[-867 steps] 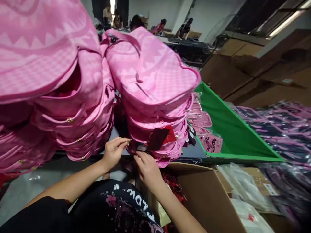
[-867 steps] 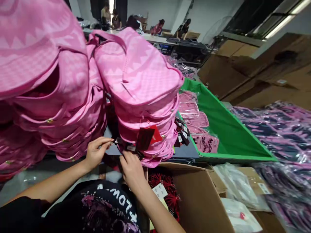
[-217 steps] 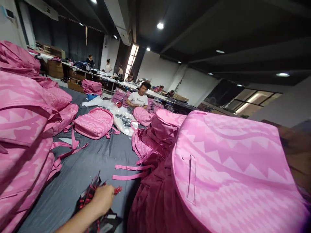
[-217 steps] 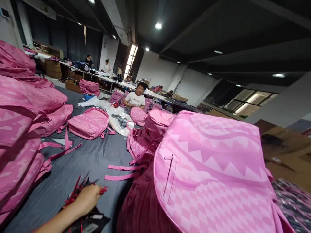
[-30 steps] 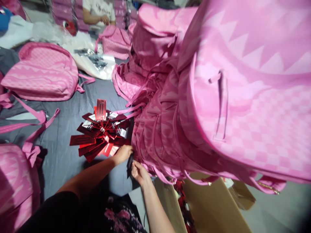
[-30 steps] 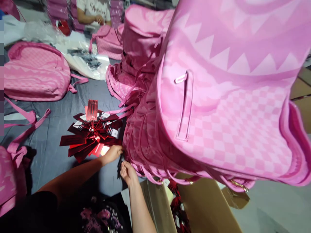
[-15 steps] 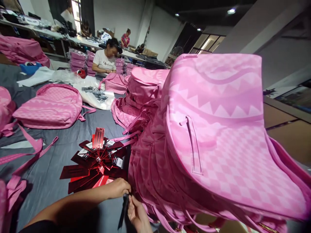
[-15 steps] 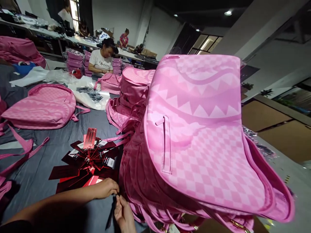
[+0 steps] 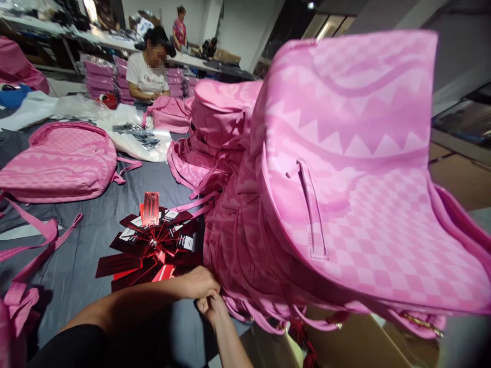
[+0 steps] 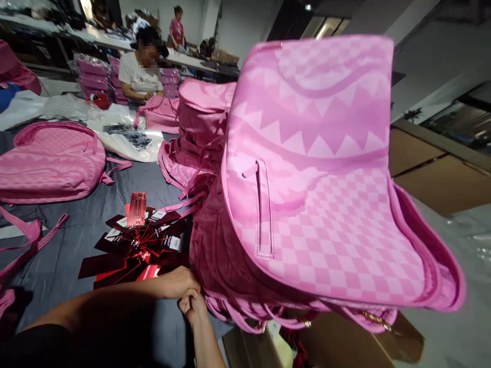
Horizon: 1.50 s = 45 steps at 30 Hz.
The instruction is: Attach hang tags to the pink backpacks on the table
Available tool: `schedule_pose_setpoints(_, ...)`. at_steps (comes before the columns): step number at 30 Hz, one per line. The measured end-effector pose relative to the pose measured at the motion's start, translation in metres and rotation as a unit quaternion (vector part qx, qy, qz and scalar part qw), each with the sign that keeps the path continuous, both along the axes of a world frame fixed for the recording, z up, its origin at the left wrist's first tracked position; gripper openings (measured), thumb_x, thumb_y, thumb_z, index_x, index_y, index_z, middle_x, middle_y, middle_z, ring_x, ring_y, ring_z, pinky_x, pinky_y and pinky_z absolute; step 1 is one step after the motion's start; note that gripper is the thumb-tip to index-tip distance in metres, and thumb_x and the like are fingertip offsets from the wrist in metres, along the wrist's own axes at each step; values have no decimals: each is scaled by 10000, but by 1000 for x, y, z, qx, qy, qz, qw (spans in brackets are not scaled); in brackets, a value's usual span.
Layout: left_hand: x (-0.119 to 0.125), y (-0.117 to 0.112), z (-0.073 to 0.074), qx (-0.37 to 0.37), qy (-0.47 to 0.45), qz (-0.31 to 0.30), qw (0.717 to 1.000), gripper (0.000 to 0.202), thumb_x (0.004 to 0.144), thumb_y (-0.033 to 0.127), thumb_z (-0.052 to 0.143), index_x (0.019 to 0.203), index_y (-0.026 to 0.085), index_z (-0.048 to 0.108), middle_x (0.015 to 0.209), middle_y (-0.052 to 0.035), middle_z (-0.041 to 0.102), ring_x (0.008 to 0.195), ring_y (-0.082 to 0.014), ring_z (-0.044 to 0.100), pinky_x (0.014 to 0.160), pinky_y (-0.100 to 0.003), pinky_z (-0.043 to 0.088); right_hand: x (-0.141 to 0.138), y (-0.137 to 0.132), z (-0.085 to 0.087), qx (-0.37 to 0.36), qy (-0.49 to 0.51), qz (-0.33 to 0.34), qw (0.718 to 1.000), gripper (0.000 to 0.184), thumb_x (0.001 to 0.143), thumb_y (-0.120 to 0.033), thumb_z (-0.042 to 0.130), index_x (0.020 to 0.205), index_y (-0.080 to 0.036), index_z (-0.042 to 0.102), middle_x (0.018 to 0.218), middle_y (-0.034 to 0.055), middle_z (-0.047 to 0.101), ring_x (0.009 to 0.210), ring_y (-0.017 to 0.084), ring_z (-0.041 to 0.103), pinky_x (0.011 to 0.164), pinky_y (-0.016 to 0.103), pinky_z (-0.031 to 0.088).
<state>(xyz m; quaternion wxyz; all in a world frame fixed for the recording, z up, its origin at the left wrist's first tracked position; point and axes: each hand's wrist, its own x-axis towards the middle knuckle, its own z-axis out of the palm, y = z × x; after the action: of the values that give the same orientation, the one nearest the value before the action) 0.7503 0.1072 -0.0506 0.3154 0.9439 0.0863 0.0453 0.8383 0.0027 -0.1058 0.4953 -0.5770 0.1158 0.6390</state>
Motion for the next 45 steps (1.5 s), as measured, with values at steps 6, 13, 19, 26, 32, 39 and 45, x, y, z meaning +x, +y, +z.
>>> schedule_pose_setpoints(6,-4,4,-14,23,46,-114,992,129,846,173,578,755,188,668,787,-37,684,737,-140,614,596,-226,379,4,-31,3,-20,-8,-32,999,195,647,-86,681,591,-156,508,438,-63,491,324,21,325,329,132,104)
schedule_pose_setpoints(13,-11,13,-27,-42,104,-45,993,186,867,352,575,798,204,665,806,-5,686,704,-137,606,561,-214,343,11,-27,24,27,81,-75,994,128,727,-93,693,751,-140,576,632,-25,591,463,28,486,435,121,379)
schedule_pose_setpoints(19,-21,3,-21,-82,129,12,988,215,903,317,517,829,200,682,845,-1,686,766,-133,611,640,-208,377,4,-28,22,39,61,-97,993,160,711,-73,720,779,-136,590,680,3,628,542,74,569,477,167,446)
schedule_pose_setpoints(26,-29,-17,-29,-95,157,105,977,264,918,366,497,880,182,682,886,-56,694,847,-180,628,723,-249,421,-12,-19,10,17,-40,-156,987,201,672,-139,773,747,-150,586,607,-28,594,519,69,542,375,131,321)
schedule_pose_setpoints(32,-24,-26,-27,-117,169,180,962,264,908,370,493,876,198,691,873,-47,710,822,-174,639,692,-241,428,-15,-15,13,-1,-80,-163,983,200,645,-149,779,719,-143,593,617,-26,598,501,63,516,390,146,316)
schedule_pose_setpoints(39,-23,-31,-29,-144,177,209,951,247,886,366,503,893,205,690,885,-43,718,857,-184,650,709,-238,436,-16,-17,12,-12,-115,-158,981,204,616,-172,789,711,-135,613,619,-35,603,515,69,501,454,183,333)
schedule_pose_setpoints(45,-19,-31,-24,-150,197,219,944,198,861,347,540,902,200,665,874,-50,714,859,-201,663,732,-260,452,-16,-19,7,-24,-151,-150,977,130,663,-160,741,736,-149,634,646,-31,644,569,98,534,550,227,370)
